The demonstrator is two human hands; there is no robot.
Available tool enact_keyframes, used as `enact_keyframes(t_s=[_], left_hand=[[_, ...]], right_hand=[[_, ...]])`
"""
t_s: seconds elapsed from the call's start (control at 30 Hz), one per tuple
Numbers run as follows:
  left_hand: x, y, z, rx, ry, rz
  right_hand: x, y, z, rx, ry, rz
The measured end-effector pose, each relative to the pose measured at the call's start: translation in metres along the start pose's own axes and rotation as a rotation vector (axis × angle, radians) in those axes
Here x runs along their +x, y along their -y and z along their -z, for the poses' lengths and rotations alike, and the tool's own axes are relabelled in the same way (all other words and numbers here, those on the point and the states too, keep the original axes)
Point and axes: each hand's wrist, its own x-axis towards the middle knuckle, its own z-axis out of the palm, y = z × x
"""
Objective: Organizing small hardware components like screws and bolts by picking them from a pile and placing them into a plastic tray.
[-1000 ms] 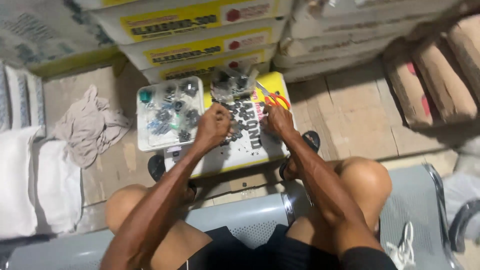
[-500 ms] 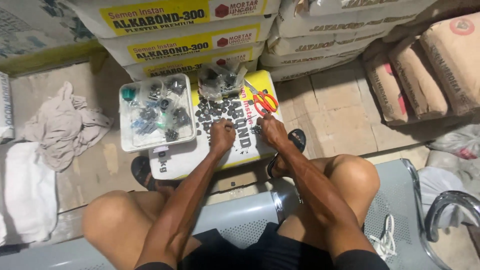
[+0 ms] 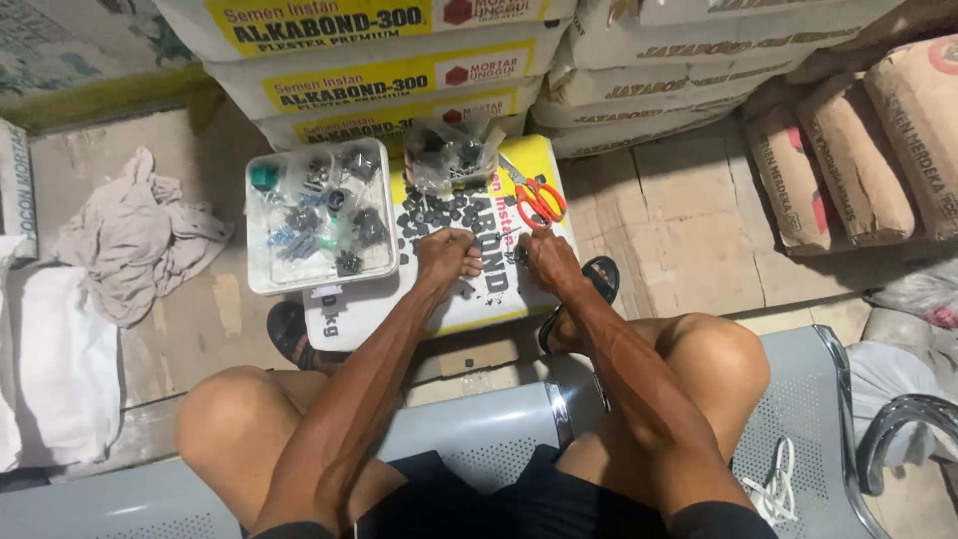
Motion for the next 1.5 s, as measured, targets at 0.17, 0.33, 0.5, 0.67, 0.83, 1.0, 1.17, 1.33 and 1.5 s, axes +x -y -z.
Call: enact_keyframes(t_s=[0.17,0.33,0.5,0.67,0.83,1.0,1.17,1.33,1.5], left_hand=[[-0.019,-0.032,0.014,-0.011,0.054,-0.033],[-0.048,-0.055,0.024,-0.024,0.07,-0.085],[-0.029,-0.031,0.03,-0.071,0.114,-0.127],[-0.017,-0.03,0.026,-0.161,0.101,-0.112],[-0.008,-0.031,0.027,-0.168,0.122,-0.121],[0.009,-0.027,0.026,-0.191,0.049,-0.137],[0.011,-0.039,0.024,-0.244,-0.004,-0.224],[0.005,-0.049,0.023,-0.277,-0.026,-0.261],[0.002,-0.049,0.022,-0.266,-0.03,-0.316]], right_hand=[[0.003,-0.011,-0.014,0.058,-0.019,0.032],[-0.007,0.007,0.017,0.194,0.022,-0.022],[0.009,-0.004,0.013,0.357,0.089,-0.027],[0.025,-0.017,0.01,0.484,0.011,-0.03],[0.021,0.013,0.053,0.755,-0.134,-0.018],[0.007,0.056,0.107,1.203,-0.2,0.106],[0.009,0.066,0.102,1.419,-0.171,0.223],[0.006,0.075,0.095,1.512,-0.126,0.223],[0.005,0.083,0.099,1.363,-0.135,0.309]])
